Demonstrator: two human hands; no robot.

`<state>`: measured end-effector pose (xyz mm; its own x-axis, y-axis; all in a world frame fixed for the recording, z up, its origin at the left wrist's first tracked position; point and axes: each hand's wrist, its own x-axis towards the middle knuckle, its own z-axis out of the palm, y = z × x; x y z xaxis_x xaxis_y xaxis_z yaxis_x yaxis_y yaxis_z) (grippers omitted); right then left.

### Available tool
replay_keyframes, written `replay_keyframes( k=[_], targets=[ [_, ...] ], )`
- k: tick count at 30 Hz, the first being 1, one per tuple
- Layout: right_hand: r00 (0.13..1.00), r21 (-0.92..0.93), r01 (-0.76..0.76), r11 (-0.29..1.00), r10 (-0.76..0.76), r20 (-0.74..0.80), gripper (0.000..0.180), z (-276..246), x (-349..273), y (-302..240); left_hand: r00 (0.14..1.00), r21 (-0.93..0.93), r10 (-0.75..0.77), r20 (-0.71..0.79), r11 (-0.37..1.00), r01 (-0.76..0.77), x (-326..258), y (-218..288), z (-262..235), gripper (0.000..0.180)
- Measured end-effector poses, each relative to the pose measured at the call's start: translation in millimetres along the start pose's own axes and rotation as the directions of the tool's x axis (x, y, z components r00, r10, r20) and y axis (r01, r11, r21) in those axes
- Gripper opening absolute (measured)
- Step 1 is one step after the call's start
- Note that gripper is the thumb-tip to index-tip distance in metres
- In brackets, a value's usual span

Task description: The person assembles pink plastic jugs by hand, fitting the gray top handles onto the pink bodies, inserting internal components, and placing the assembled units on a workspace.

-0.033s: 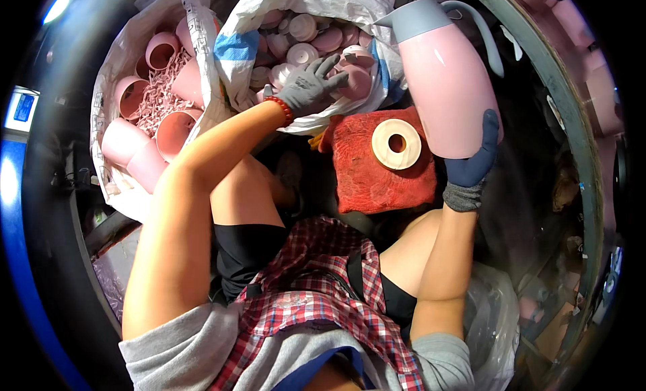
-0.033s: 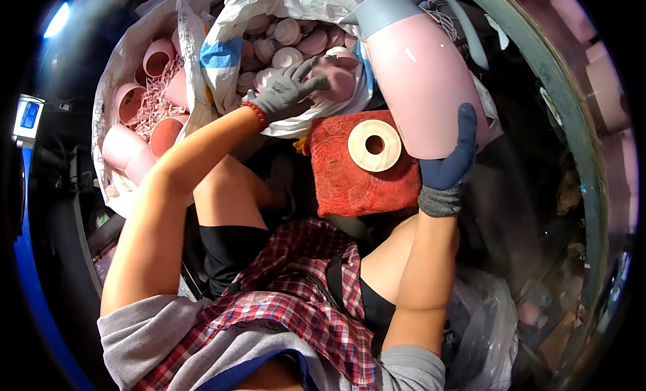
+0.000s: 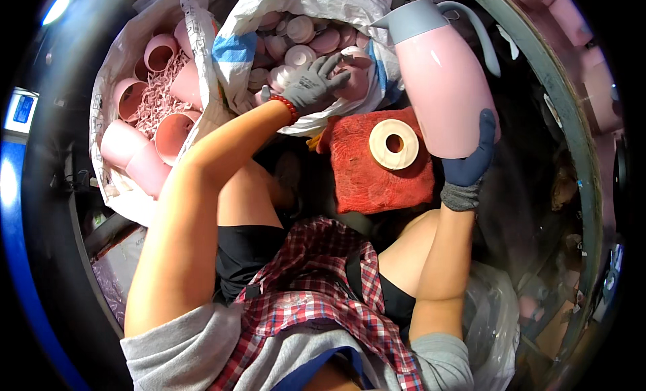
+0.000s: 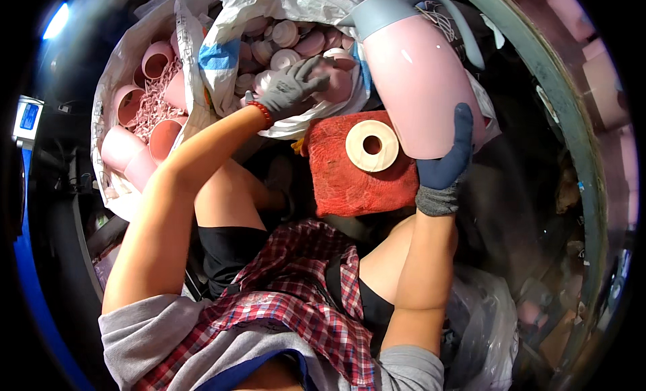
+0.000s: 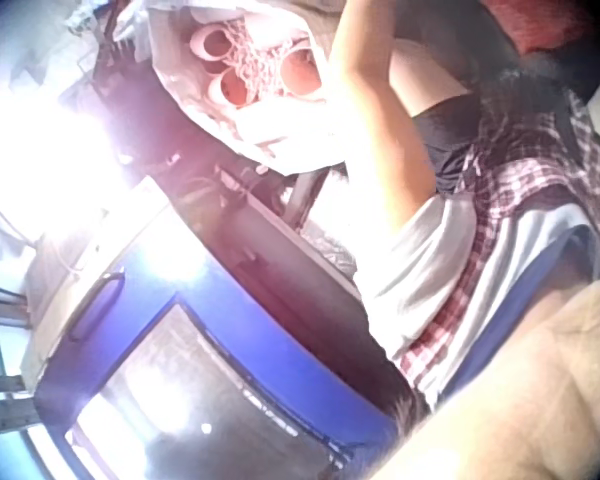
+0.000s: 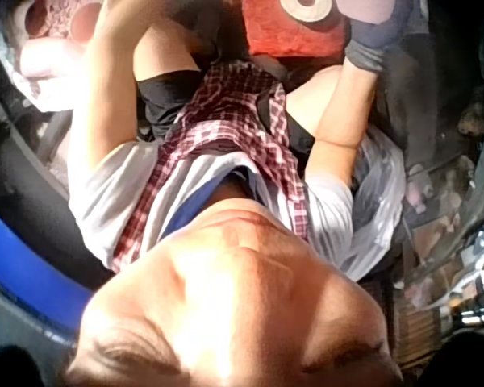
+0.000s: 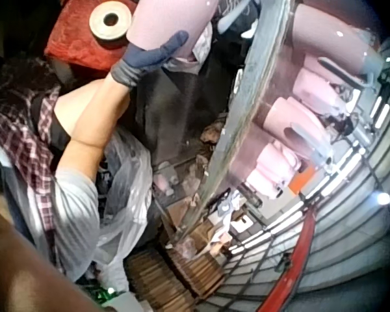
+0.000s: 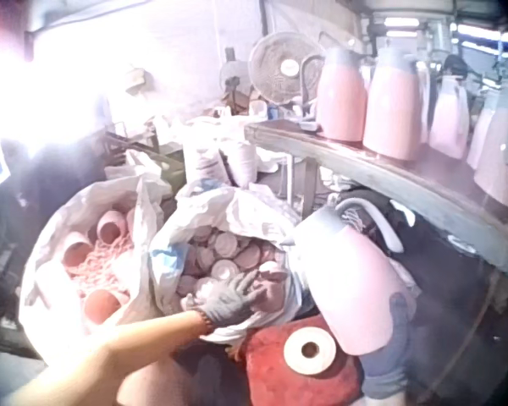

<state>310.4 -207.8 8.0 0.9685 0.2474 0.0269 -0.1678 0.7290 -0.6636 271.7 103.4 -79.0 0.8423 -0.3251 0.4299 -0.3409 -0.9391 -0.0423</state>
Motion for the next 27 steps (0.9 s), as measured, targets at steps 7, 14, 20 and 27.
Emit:
replay_keyframes(
  k=[7, 14, 20, 27],
  targets=[
    [0.992, 0.249, -0.113, 0.962, 0.121, -0.018, 0.050, -28, 4, -3, 0.798, 0.151, -0.504, 0.331, 0.863, 0.482, 65, 32, 31, 0.077],
    [0.974, 0.443, -0.211, 0.871, 0.225, 0.022, 0.052, -51, 4, -8, 0.871, 0.316, -0.464, 0.163, 0.861, 0.399, 61, 37, 62, 0.082],
    [0.999, 0.029, -0.028, 0.999, 0.029, -0.025, 0.052, -9, -9, -11, 0.817, 0.153, -0.501, 0.284, 0.865, 0.477, 69, 33, 33, 0.077],
    [0.996, -0.372, 0.058, 0.926, -0.076, -0.035, 0.050, -5, -15, -12, 0.684, -0.866, -0.587, 0.433, -0.481, 0.135, 24, -16, -48, 0.057]
  ],
)
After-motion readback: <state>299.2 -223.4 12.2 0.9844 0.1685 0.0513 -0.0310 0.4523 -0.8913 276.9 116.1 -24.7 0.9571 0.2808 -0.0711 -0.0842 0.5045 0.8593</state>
